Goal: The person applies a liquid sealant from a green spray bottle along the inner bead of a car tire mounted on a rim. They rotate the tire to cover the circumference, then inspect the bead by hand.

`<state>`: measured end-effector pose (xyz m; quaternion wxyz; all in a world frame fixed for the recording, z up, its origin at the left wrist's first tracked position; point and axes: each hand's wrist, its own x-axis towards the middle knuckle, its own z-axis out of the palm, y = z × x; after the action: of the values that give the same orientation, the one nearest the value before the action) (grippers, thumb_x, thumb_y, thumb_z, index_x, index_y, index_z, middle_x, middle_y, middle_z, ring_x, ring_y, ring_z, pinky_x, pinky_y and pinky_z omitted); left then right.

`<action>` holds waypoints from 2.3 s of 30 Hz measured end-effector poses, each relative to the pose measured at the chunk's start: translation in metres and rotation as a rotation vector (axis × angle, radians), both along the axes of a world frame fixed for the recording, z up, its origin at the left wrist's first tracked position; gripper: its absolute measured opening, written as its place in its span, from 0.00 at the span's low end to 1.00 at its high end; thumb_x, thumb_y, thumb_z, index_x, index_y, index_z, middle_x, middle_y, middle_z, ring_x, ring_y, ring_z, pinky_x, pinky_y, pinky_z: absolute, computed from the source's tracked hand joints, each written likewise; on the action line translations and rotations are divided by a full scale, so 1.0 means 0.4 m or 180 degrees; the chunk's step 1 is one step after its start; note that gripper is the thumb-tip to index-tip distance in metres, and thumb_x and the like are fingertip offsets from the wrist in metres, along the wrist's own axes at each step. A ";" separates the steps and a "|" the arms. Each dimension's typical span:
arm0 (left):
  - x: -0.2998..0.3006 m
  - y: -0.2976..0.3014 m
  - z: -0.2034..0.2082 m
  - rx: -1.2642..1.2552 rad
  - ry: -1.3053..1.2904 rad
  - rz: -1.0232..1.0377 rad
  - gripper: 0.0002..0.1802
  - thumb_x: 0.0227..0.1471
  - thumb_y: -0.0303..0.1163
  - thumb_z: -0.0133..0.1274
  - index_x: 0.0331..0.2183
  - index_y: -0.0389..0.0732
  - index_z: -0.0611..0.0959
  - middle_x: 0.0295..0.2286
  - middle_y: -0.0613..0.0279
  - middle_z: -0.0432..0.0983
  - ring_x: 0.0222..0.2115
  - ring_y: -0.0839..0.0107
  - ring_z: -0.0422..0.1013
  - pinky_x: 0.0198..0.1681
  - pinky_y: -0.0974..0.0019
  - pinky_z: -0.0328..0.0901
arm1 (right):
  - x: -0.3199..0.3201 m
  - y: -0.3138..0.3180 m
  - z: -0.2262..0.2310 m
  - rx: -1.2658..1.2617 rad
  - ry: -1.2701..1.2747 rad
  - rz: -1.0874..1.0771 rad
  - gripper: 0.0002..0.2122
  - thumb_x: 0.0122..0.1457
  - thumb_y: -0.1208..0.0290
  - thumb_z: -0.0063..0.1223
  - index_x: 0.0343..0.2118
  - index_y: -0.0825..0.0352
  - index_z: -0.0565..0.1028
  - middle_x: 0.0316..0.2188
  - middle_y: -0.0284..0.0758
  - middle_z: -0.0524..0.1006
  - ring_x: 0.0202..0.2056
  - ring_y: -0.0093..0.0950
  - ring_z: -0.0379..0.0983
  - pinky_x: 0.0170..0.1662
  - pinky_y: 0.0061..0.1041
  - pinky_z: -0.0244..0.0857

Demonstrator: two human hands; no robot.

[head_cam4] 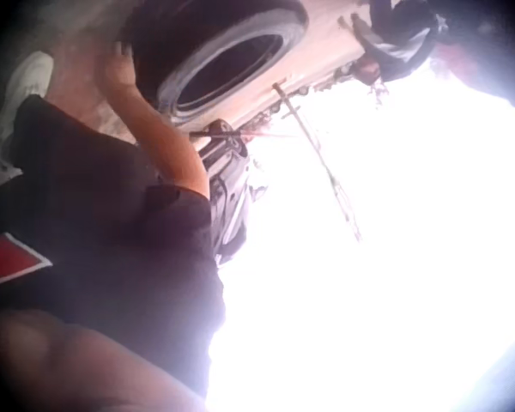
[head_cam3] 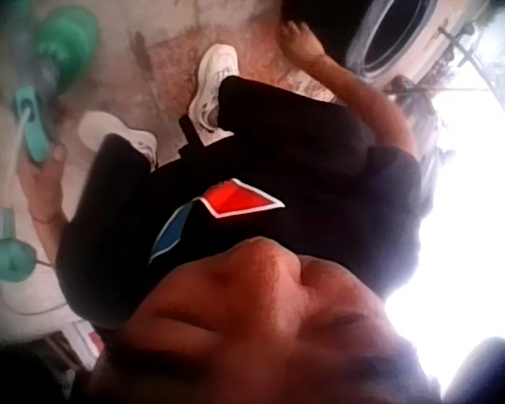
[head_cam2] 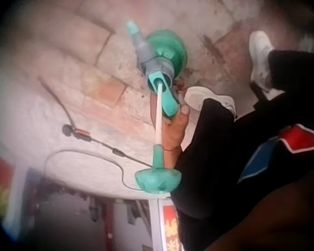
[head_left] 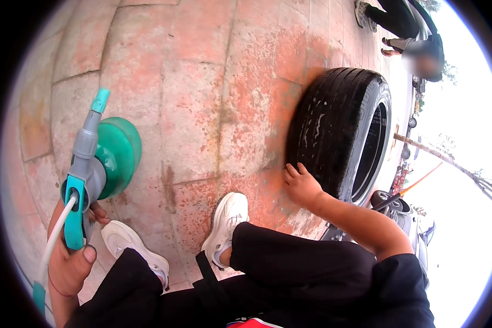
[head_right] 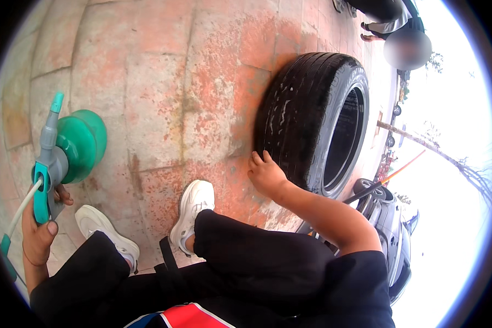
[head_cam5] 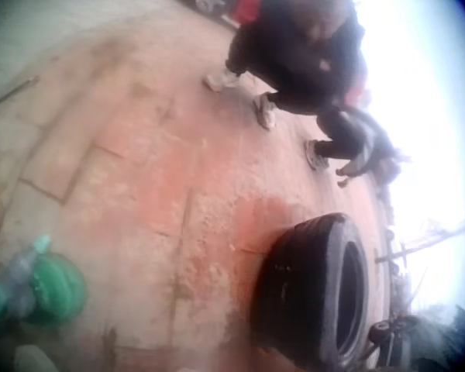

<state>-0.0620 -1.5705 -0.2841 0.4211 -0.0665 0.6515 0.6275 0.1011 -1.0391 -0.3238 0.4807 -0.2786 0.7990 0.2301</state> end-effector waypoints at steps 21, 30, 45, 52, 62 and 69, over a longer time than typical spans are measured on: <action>0.017 -0.022 -0.013 0.0036 0.0140 -0.0052 0.46 0.41 0.59 0.69 0.49 0.34 0.72 0.40 0.52 0.71 0.44 0.63 0.69 0.52 0.57 0.64 | 0.110 -0.171 -0.017 -0.0453 0.1741 -0.2012 0.17 0.53 0.71 0.57 0.46 0.68 0.74 0.43 0.40 0.75 0.48 0.38 0.72 0.50 0.36 0.69; -0.012 -0.026 -0.023 0.0005 0.0421 -0.0087 0.42 0.44 0.60 0.63 0.45 0.33 0.71 0.37 0.55 0.68 0.36 0.67 0.67 0.44 0.61 0.63 | 0.198 -0.166 -0.012 -0.0021 0.0947 -0.2952 0.16 0.54 0.72 0.55 0.47 0.65 0.75 0.47 0.40 0.75 0.52 0.41 0.72 0.53 0.39 0.70; -0.205 0.376 0.126 0.0447 0.1410 -0.3538 0.31 0.41 0.45 0.70 0.37 0.37 0.71 0.30 0.47 0.72 0.31 0.44 0.72 0.34 0.51 0.67 | 0.137 -0.103 0.370 -0.1137 0.0899 -0.5787 0.16 0.60 0.71 0.54 0.50 0.69 0.74 0.45 0.40 0.79 0.47 0.33 0.77 0.54 0.32 0.70; -0.024 0.568 0.037 0.1361 0.2249 -0.3288 0.26 0.46 0.43 0.65 0.35 0.34 0.71 0.31 0.47 0.76 0.30 0.46 0.77 0.31 0.49 0.72 | -0.006 -0.370 0.681 -0.3102 0.2696 -0.6151 0.43 0.50 0.50 0.72 0.63 0.68 0.62 0.51 0.47 0.73 0.44 0.31 0.76 0.47 0.30 0.71; 0.116 0.583 -0.072 0.1717 0.1948 -0.3273 0.26 0.47 0.45 0.64 0.35 0.35 0.72 0.31 0.48 0.77 0.29 0.48 0.77 0.32 0.50 0.72 | 0.017 -0.446 0.594 -0.0589 0.3648 -0.4159 0.13 0.58 0.81 0.58 0.46 0.73 0.72 0.24 0.38 0.77 0.23 0.25 0.73 0.31 0.21 0.66; 0.116 0.546 -0.123 0.1613 0.1995 -0.3357 0.26 0.47 0.48 0.62 0.34 0.34 0.74 0.30 0.48 0.77 0.29 0.48 0.78 0.31 0.51 0.73 | 0.040 -0.503 0.489 -0.0906 0.3811 -0.4499 0.05 0.60 0.81 0.54 0.38 0.72 0.73 0.25 0.37 0.77 0.24 0.27 0.74 0.31 0.25 0.67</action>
<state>-0.0156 -1.3523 -0.3332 0.4651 0.5481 0.5206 0.4608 0.1172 -1.2403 -0.1281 -0.0209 0.3803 0.9180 -0.1103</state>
